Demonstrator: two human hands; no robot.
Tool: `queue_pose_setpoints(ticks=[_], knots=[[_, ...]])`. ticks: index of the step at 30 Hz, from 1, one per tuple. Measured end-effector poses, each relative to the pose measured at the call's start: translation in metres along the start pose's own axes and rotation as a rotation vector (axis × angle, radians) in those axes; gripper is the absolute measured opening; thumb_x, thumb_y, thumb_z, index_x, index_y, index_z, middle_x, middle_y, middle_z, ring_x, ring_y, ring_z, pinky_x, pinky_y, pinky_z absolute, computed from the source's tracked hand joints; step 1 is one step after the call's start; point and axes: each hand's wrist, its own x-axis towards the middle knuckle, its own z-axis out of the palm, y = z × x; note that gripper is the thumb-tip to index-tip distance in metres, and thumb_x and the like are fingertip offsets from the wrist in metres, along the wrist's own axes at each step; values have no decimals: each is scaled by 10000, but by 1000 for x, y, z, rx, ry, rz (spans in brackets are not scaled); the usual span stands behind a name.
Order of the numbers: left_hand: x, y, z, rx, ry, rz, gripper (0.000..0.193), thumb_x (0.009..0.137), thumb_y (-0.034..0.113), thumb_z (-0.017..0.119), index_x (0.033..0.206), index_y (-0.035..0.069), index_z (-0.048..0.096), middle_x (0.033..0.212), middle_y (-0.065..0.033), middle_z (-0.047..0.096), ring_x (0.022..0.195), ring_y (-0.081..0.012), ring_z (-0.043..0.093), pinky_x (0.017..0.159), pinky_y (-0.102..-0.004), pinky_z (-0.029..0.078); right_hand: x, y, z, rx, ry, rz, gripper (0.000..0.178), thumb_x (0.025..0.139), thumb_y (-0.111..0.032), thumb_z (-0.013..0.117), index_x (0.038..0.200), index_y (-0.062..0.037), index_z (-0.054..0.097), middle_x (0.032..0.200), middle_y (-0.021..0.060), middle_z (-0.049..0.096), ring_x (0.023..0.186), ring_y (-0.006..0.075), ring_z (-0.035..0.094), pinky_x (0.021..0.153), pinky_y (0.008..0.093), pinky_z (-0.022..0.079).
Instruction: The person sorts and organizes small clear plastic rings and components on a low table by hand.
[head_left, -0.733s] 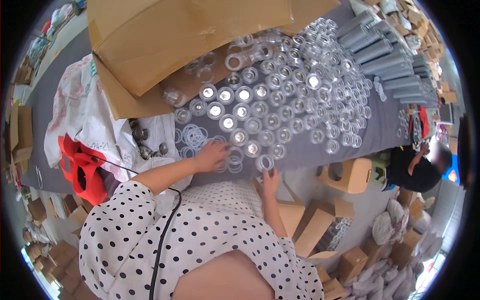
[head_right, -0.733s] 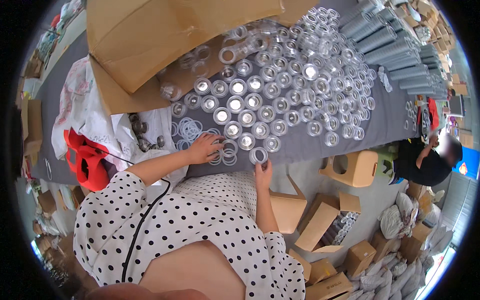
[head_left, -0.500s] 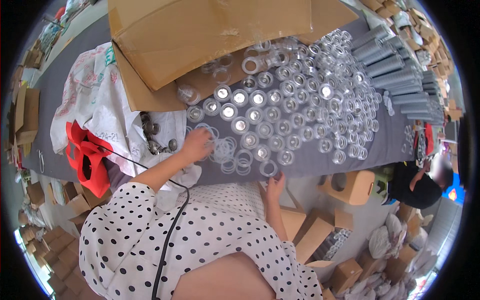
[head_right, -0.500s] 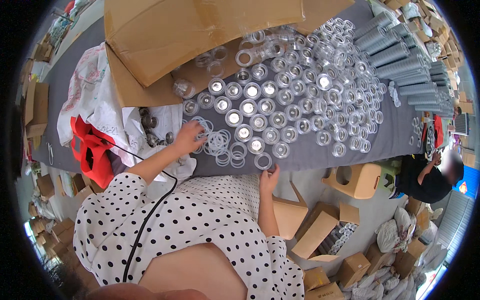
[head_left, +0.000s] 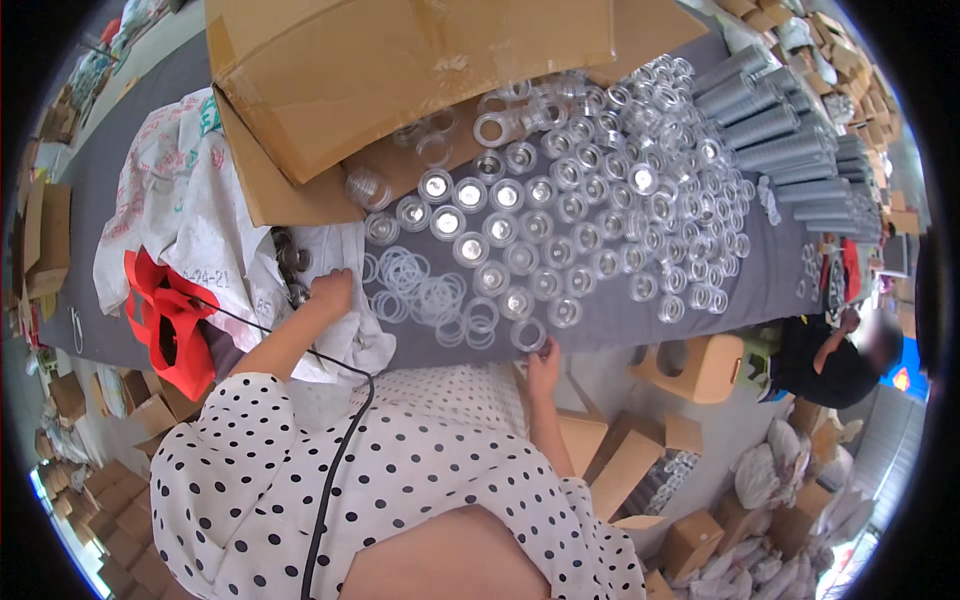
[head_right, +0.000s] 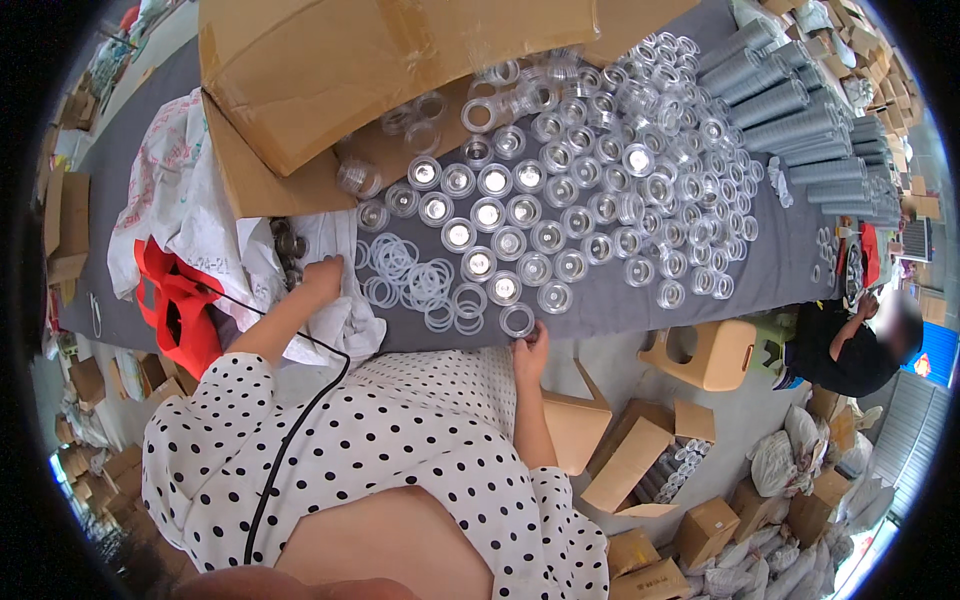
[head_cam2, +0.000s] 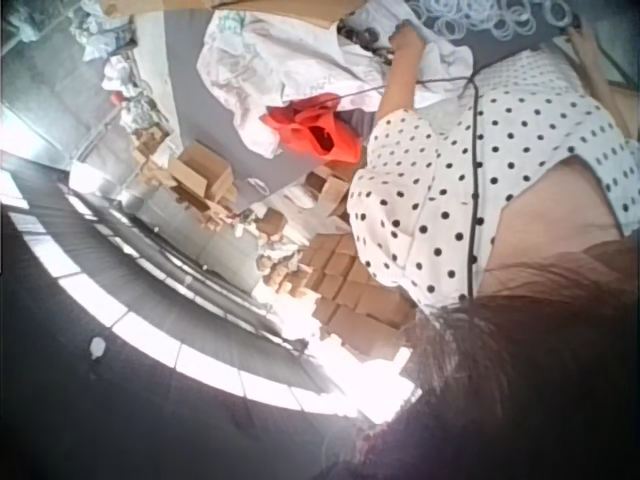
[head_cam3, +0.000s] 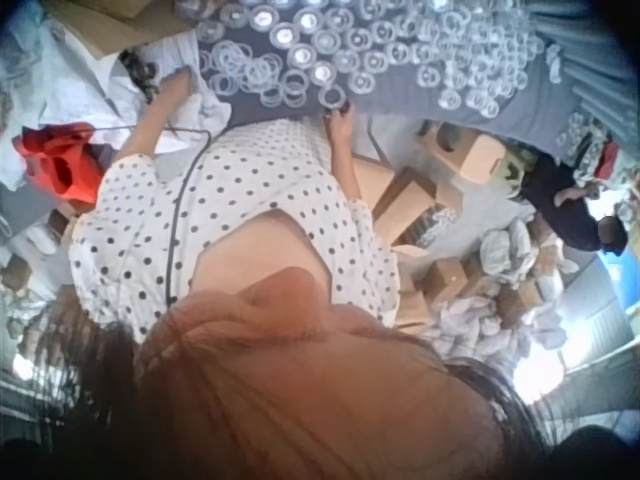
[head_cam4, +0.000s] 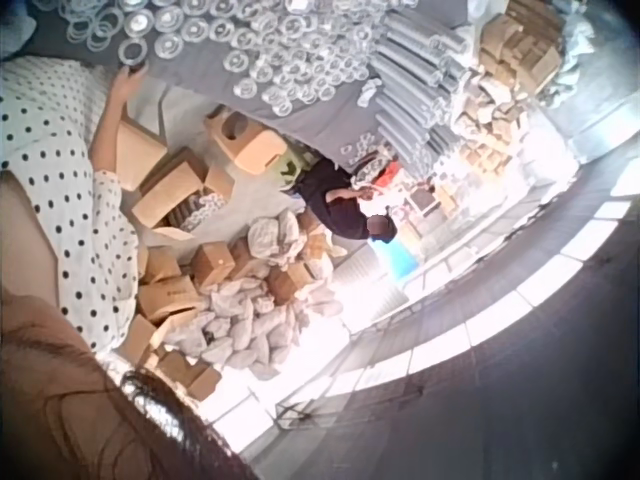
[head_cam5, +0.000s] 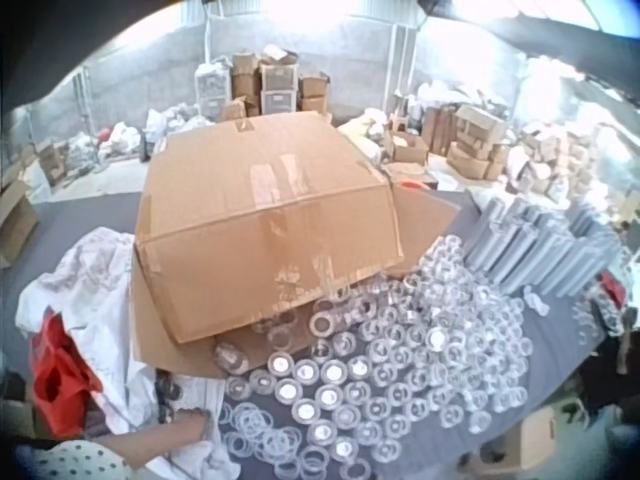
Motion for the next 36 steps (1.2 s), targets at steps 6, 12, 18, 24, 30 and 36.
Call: queue_pose_setpoints(ticks=[6,12,18,24,30,36], knots=[[-12,23,-67,-2,-23,81,306,593,193,647,853,57,560,898,-143,535,831,-280,566,696,-388,467,8,-7,-11,213,-49,204,452,703,32,452,1142,-60,395,746,72,490,562,128,530,457,235,423],[4,109,-57,-787,-75,723,263,656,244,646,826,47,605,1002,-110,530,849,-255,544,717,-368,445,18,-2,-11,88,-117,87,461,692,35,457,1141,-37,381,697,74,484,549,154,535,487,260,461],[16,156,-25,-299,117,1035,241,702,208,610,900,71,593,1166,-72,480,837,-221,538,722,-368,432,18,-4,-12,53,-142,73,462,695,36,461,1145,-27,377,702,77,486,557,154,538,510,254,469],[12,157,-12,-23,223,1142,385,668,144,580,1043,79,524,1238,-87,428,788,-226,555,661,-376,439,13,-8,-12,67,-132,68,464,695,31,468,1147,-30,380,686,65,485,557,141,536,505,250,462],[1,166,-6,9,9,935,532,673,109,541,1188,74,412,1291,-129,374,625,-263,589,542,-393,463,14,-9,-14,4,-141,72,475,691,35,473,1152,-33,381,702,64,491,558,141,533,510,251,463],[-7,176,-1,-27,87,887,474,665,87,534,1127,32,445,1218,-155,412,632,-278,586,547,-399,465,14,-9,-14,-48,-142,72,469,695,32,475,1150,-38,384,695,66,498,565,143,538,521,253,464]])
